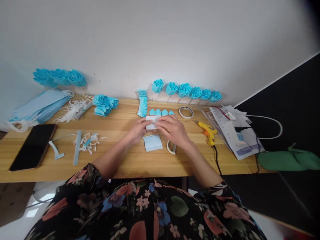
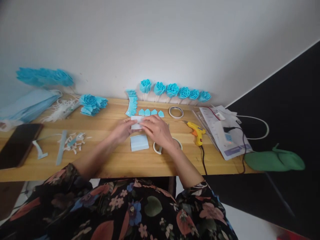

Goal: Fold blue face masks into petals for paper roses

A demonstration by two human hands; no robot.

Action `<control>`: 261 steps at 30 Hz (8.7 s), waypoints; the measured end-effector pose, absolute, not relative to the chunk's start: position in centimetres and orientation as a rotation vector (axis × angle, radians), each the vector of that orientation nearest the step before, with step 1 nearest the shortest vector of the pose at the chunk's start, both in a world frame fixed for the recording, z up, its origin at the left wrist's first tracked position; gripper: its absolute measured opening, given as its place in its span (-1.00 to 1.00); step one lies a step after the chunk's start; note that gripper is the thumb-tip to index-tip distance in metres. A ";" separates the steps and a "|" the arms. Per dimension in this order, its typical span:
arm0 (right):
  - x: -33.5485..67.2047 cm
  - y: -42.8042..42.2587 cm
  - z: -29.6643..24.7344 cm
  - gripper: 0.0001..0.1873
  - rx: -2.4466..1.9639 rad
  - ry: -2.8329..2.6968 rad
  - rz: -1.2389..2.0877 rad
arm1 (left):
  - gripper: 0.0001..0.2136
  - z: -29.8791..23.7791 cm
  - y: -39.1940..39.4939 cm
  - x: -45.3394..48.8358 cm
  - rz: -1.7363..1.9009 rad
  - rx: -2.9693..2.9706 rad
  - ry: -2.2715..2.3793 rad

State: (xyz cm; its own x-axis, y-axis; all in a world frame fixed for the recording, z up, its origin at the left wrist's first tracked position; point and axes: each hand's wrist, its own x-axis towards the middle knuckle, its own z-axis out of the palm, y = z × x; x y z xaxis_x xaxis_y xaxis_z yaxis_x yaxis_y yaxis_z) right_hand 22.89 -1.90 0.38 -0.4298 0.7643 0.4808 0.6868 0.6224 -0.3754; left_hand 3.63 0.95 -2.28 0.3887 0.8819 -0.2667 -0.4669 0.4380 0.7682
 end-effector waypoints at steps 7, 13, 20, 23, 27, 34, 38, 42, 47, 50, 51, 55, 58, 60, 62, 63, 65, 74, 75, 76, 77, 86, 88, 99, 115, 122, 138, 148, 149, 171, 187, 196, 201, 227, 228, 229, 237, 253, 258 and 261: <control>23.6 -0.2 1.3 -0.68 -1.306 -1.967 0.420 | -0.76 -2.2 1.3 3.3 1.090 0.616 0.758; 22.8 -0.4 -0.8 -0.69 -1.252 -1.929 0.607 | -0.69 -2.5 1.4 3.1 1.105 0.676 0.730; 22.9 -0.7 -2.1 -0.86 -1.236 -1.899 0.592 | -0.74 -3.0 1.1 3.6 1.080 0.737 0.759; 22.7 -0.6 -2.2 -0.88 -1.258 -1.834 0.625 | -0.71 -3.1 1.0 3.7 1.077 0.750 0.750; 22.4 -0.5 -2.5 -0.86 -1.261 -1.731 0.713 | -0.71 -3.2 0.9 3.8 1.069 0.751 0.737; 22.4 -0.4 -2.8 -0.87 -1.266 -1.677 0.742 | -0.61 -3.3 0.8 4.1 1.093 0.827 0.699; 22.5 -0.3 -3.2 -0.86 -1.271 -1.658 0.730 | -0.50 -3.5 0.6 4.2 1.083 0.923 0.743; 22.4 -0.2 -3.5 -0.73 -1.277 -1.615 0.777 | -0.46 -3.5 0.5 4.2 1.074 0.965 0.777; 22.3 -0.2 -3.4 -0.42 -1.207 -1.589 0.986 | -0.46 -3.7 0.7 4.0 1.113 1.081 0.846; 22.4 -0.1 -3.5 -0.27 -1.159 -1.554 1.153 | -0.44 -3.9 0.9 3.8 1.106 1.208 0.846; 22.4 -0.1 -3.6 -0.23 -1.148 -1.549 1.194 | -0.44 -3.9 0.9 3.7 1.099 1.259 0.841; 22.6 -0.1 -3.9 -0.31 -1.180 -1.630 1.201 | -0.40 -4.2 0.9 3.7 1.093 1.406 0.814; 22.5 -0.3 -3.7 -0.41 -1.205 -1.699 1.148 | -0.35 -4.3 1.0 3.7 1.121 1.349 0.767; 22.5 -0.4 -3.5 -0.43 -1.211 -1.714 1.117 | -0.30 -4.3 1.1 3.8 1.142 1.271 0.740; 22.5 -0.4 -3.4 -0.44 -1.224 -1.704 1.066 | -0.26 -4.1 1.1 3.9 1.159 1.190 0.732; 22.5 -0.4 -3.5 -0.45 -1.230 -1.690 1.038 | -0.26 -4.0 1.1 3.9 1.162 1.152 0.736; 22.6 -0.3 -3.7 -0.45 -1.234 -1.657 1.000 | -0.34 -3.9 0.9 4.0 1.138 1.092 0.757; 22.1 -0.4 -3.2 -0.44 -1.220 -1.647 1.027 | -0.62 -4.1 0.6 3.9 1.041 1.191 0.994; 22.0 -0.5 -3.1 -0.44 -1.226 -1.652 1.029 | -0.61 -4.2 0.6 3.9 1.049 1.195 0.996; 22.0 -0.5 -3.1 -0.44 -1.231 -1.659 1.026 | -0.61 -4.2 0.6 3.8 1.054 1.192 0.996; 22.1 -0.5 -3.2 -0.44 -1.240 -1.666 1.018 | -0.61 -4.2 0.6 3.8 1.057 1.186 0.992; 22.3 -0.5 -3.1 -0.47 -1.221 -1.706 1.018 | -0.55 -4.0 0.6 3.9 1.079 1.099 0.931; 22.4 -0.5 -3.1 -0.47 -1.225 -1.707 1.008 | -0.54 -4.0 0.6 4.0 1.070 1.066 0.900; 22.4 -0.3 -3.6 -0.49 -1.258 -1.655 0.966 | -0.64 -4.2 0.3 4.0 0.988 1.112 0.892; 22.5 -0.2 -3.6 -0.45 -1.221 -1.664 1.019 | -0.62 -4.1 0.3 4.2 0.953 1.014 0.865; 22.7 -0.1 -4.1 -0.42 -1.171 -1.636 1.106 | -0.71 -3.7 0.5 4.1 0.982 0.872 0.849; 22.5 -0.1 -4.2 -0.43 -1.241 -1.620 1.090 | -0.74 -3.6 0.4 4.4 0.941 0.806 0.861; 23.2 -0.6 -2.0 -0.52 -1.154 -1.792 0.605 | -0.82 -3.4 1.0 3.9 0.982 0.703 0.825; 23.2 -0.6 -1.9 -0.51 -1.129 -1.847 0.533 | -0.82 -3.4 1.1 3.9 0.984 0.695 0.813; 23.2 0.1 -3.3 -0.88 -0.965 -2.083 0.323 | -0.75 -3.9 0.9 4.0 0.993 0.943 0.949; 22.8 -0.3 -2.9 -0.90 -1.058 -1.914 0.511 | -0.76 -4.3 0.9 4.1 0.962 1.058 0.995; 22.7 -0.2 -2.9 -0.92 -1.117 -1.798 0.627 | -0.75 -4.2 0.8 4.2 0.887 1.144 1.032; 22.7 -0.2 -3.3 -0.87 -1.166 -1.695 0.846 | -0.71 -3.9 0.6 4.3 0.854 1.168 1.027; 21.9 -0.1 -3.5 -0.43 -1.092 -1.451 1.231 | -0.79 -3.5 0.6 4.1 1.037 1.164 0.955; 21.9 -0.1 -3.5 -0.45 -1.092 -1.450 1.229 | -0.78 -3.5 0.5 4.1 1.035 1.166 0.942; 21.9 -0.1 -3.5 -0.47 -1.094 -1.447 1.222 | -0.77 -3.5 0.5 4.1 1.025 1.171 0.931; 22.5 0.1 -3.9 -0.54 -1.094 -1.443 1.179 | -0.73 -3.5 0.3 3.9 0.957 1.164 0.972; 22.8 -0.2 -3.4 -0.81 -1.176 -1.513 1.023 | -0.70 -3.3 0.3 3.8 0.738 1.332 0.987; 22.9 -0.2 -3.5 -0.87 -1.173 -1.566 0.942 | -0.68 -3.3 0.4 3.8 0.757 1.277 0.954; 22.9 -0.2 -3.4 -0.90 -1.164 -1.615 0.899 | -0.66 -3.6 0.4 3.9 0.783 1.216 0.939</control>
